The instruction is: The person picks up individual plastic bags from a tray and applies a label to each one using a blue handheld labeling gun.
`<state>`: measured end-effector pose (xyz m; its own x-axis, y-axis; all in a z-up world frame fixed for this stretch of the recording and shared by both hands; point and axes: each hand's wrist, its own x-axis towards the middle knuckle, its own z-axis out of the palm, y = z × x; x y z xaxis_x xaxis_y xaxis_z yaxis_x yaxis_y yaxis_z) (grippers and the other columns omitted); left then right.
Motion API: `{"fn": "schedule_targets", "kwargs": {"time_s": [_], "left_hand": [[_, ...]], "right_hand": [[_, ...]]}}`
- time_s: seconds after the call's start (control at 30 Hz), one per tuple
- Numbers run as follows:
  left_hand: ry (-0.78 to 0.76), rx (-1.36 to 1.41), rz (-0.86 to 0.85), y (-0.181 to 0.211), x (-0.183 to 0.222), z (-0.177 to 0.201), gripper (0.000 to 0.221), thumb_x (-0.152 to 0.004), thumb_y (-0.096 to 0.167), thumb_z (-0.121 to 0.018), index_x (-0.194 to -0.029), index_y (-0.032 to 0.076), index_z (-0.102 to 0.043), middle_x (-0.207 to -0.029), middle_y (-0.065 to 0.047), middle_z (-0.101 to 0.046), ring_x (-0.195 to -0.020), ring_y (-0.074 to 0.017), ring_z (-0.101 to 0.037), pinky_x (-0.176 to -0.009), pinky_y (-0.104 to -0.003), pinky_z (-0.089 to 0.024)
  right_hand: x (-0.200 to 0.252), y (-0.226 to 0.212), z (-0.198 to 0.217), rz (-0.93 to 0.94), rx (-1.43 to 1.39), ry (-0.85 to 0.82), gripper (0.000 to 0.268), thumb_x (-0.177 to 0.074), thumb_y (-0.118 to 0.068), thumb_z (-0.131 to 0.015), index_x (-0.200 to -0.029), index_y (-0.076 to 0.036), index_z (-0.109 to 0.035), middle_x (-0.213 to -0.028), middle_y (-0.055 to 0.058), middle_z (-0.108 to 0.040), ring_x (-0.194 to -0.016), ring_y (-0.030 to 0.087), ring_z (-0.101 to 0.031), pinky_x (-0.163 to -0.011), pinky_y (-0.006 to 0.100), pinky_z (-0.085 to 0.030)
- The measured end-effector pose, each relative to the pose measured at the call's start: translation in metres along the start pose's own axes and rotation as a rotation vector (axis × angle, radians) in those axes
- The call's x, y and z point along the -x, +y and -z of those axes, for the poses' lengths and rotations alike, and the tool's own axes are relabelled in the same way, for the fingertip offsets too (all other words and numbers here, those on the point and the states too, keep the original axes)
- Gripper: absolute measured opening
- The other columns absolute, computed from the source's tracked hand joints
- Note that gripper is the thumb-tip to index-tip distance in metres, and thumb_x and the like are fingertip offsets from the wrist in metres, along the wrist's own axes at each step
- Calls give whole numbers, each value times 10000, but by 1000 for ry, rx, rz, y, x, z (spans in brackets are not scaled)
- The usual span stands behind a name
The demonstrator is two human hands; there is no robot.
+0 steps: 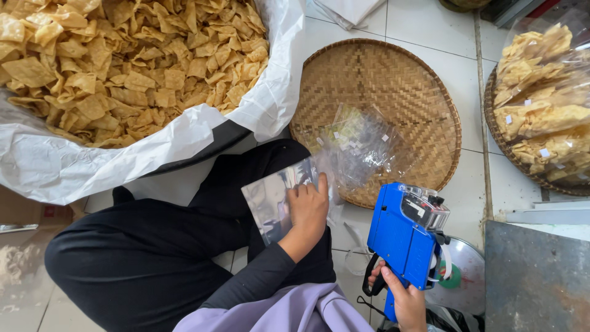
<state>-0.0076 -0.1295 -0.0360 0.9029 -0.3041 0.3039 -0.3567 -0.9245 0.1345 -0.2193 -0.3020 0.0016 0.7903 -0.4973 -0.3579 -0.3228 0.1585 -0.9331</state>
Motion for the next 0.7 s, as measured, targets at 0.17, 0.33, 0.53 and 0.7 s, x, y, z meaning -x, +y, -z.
{"fn": "schedule_targets", "kwargs": {"time_s": [0.17, 0.33, 0.53, 0.7], "left_hand": [[-36, 501, 2, -16, 1, 37, 623, -723, -26, -668, -1331, 51, -557, -936, -152, -634, -897, -334, -639, -764, -452, -479], [8, 1030, 216, -84, -6, 73, 421, -850, -62, -606, -1252, 63, -623, -961, -134, -662, -919, -305, -685, -794, -401, -552], [43, 904, 490, -145, 0, 98, 361, -906, 22, -652, -1264, 53, -622, -990, -109, -754, -734, -240, -720, -680, -352, -559], [14, 1006, 584, -150, 3, 94, 443, -855, 101, -765, -1268, 45, -615, -952, -105, -761, -754, -202, -747, -685, -314, -578]], "right_hand": [[-4, 2, 8, 43, 7, -26, 251, -922, -54, -654, -1131, 85, -657, -915, 180, -719, -810, 262, -727, -723, 406, -620], [-3, 6, 12, 94, 13, -71, 271, -904, -39, -649, -1151, 71, -649, -956, 139, -723, -847, 236, -729, -732, 393, -625], [-5, 4, -6, 76, 186, -252, 230, -904, -55, -685, -1089, 79, -709, -916, 155, -776, -795, 233, -759, -728, 361, -618], [2, 7, -38, 10, 258, -278, 213, -874, -66, -729, -1045, 59, -749, -897, 142, -793, -793, 219, -771, -718, 339, -607]]}}
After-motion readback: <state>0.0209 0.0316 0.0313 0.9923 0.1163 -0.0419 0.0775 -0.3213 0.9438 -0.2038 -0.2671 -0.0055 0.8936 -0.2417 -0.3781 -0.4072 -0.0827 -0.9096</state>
